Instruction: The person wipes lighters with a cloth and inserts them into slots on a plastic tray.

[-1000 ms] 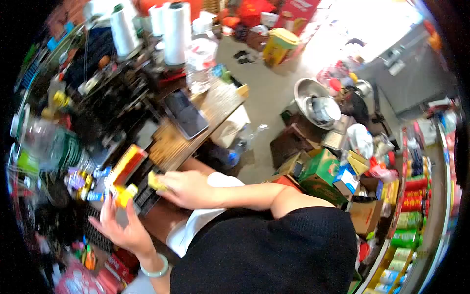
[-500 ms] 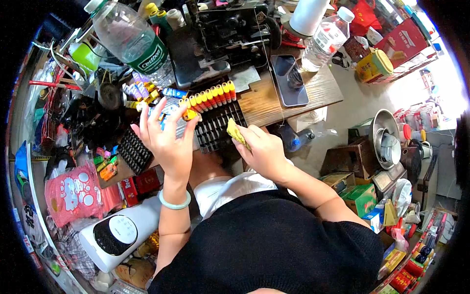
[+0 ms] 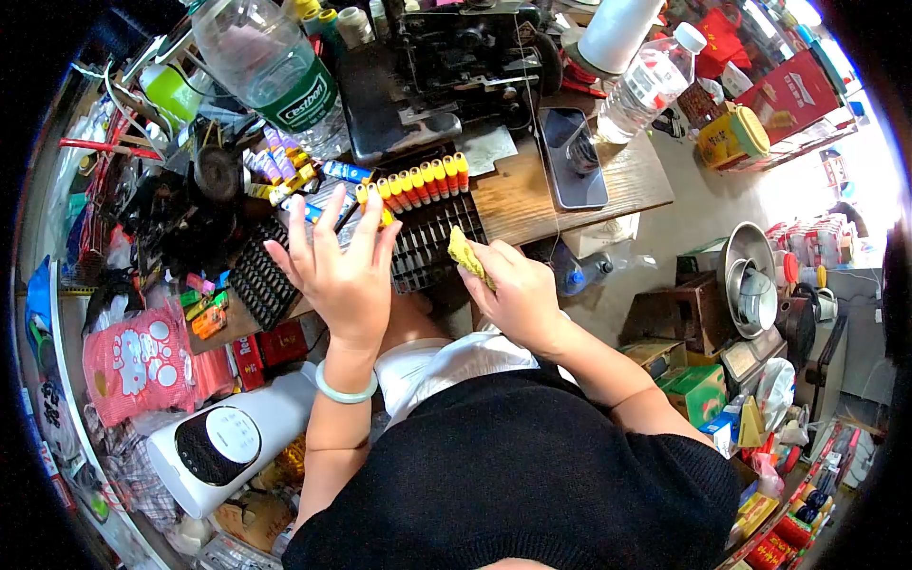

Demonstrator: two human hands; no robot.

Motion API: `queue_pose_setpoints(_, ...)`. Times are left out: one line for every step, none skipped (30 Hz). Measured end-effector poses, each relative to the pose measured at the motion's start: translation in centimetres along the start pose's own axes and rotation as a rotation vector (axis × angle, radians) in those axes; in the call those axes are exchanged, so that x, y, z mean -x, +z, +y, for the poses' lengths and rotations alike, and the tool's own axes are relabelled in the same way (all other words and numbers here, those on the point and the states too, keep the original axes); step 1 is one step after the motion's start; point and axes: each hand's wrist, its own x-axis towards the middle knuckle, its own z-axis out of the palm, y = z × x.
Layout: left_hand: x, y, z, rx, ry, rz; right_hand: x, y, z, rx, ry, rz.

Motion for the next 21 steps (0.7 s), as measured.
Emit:
queue_pose_setpoints(0.2,0.0,0.3,-0.003,-0.002,0.0,0.0,0.0,0.0,-0.002,0.01,-0.007)
queue_pose_setpoints(0.4,0.0,0.7,-0.025,0.017,-0.005,-0.1,0.0,-0.1,-0.003,0.007,-0.009)
queue_pose_setpoints(0.6,0.0,0.9,-0.048,0.037,-0.009,-0.1,-0.1,-0.1,-0.004,0.013,-0.01)
queue_pose_setpoints(1.0,0.4,1.0,-0.082,0.049,-0.001,-0.1,-0.2,-0.2,-0.005,0.018,-0.011)
queue_pose_setpoints(1.0,0.4,1.2,-0.086,0.046,0.0,-0.1,-0.1,-0.1,-0.007,0.014,-0.012)
queue_pose_setpoints(1.1,0.4,1.3,-0.098,0.022,0.013,0.0,0.0,-0.1,0.0,0.018,-0.007)
queue_pose_setpoints(1.0,0.4,1.4,-0.11,-0.001,0.024,0.1,0.0,-0.1,0.008,0.022,-0.002)
queue_pose_setpoints(1.0,0.5,1.3,-0.147,-0.006,0.02,0.0,0.0,-0.1,0.007,0.018,-0.002)
queue_pose_setpoints(0.9,0.6,1.1,-0.147,-0.008,0.022,0.0,-0.1,-0.2,0.003,0.017,-0.006)
queue_pose_setpoints(0.8,0.7,1.0,-0.156,-0.032,0.026,0.0,-0.2,-0.2,-0.001,0.017,-0.01)
queue_pose_setpoints(0.8,0.8,0.8,-0.164,-0.055,0.03,0.0,-0.2,-0.2,0.0,0.017,-0.009)
queue_pose_setpoints(0.9,0.9,0.6,-0.179,-0.043,0.008,0.0,-0.3,-0.2,-0.008,0.016,-0.006)
queue_pose_setpoints(1.0,1.0,0.7,-0.179,-0.042,0.008,0.0,-0.2,-0.2,-0.016,0.015,-0.004)
queue_pose_setpoints(1.1,1.0,0.9,-0.221,-0.03,-0.002,0.0,-0.2,-0.2,-0.017,0.015,-0.004)
queue_pose_setpoints(1.1,1.0,1.0,-0.265,-0.018,-0.013,0.0,-0.2,-0.2,-0.019,0.018,-0.004)
queue_pose_setpoints(1.3,1.0,0.9,-0.222,-0.003,-0.018,0.0,-0.1,-0.2,-0.023,0.019,-0.004)
queue_pose_setpoints(1.4,0.9,0.9,-0.226,-0.005,-0.017,0.0,-0.1,-0.2,-0.026,0.015,-0.005)
queue_pose_setpoints(1.5,0.8,0.9,-0.204,-0.003,-0.026,0.0,-0.1,-0.2,-0.02,0.019,-0.001)
queue_pose_setpoints(1.5,0.7,0.8,-0.185,-0.003,-0.035,-0.1,-0.1,-0.2,-0.018,0.021,0.002)
queue_pose_setpoints(1.6,0.7,0.7,-0.13,0.0,-0.041,0.0,-0.1,-0.1,-0.025,0.011,0.0)
queue_pose_setpoints(1.5,0.5,0.6,-0.039,-0.007,-0.021,0.0,-0.1,0.0,-0.014,0.016,-0.015)
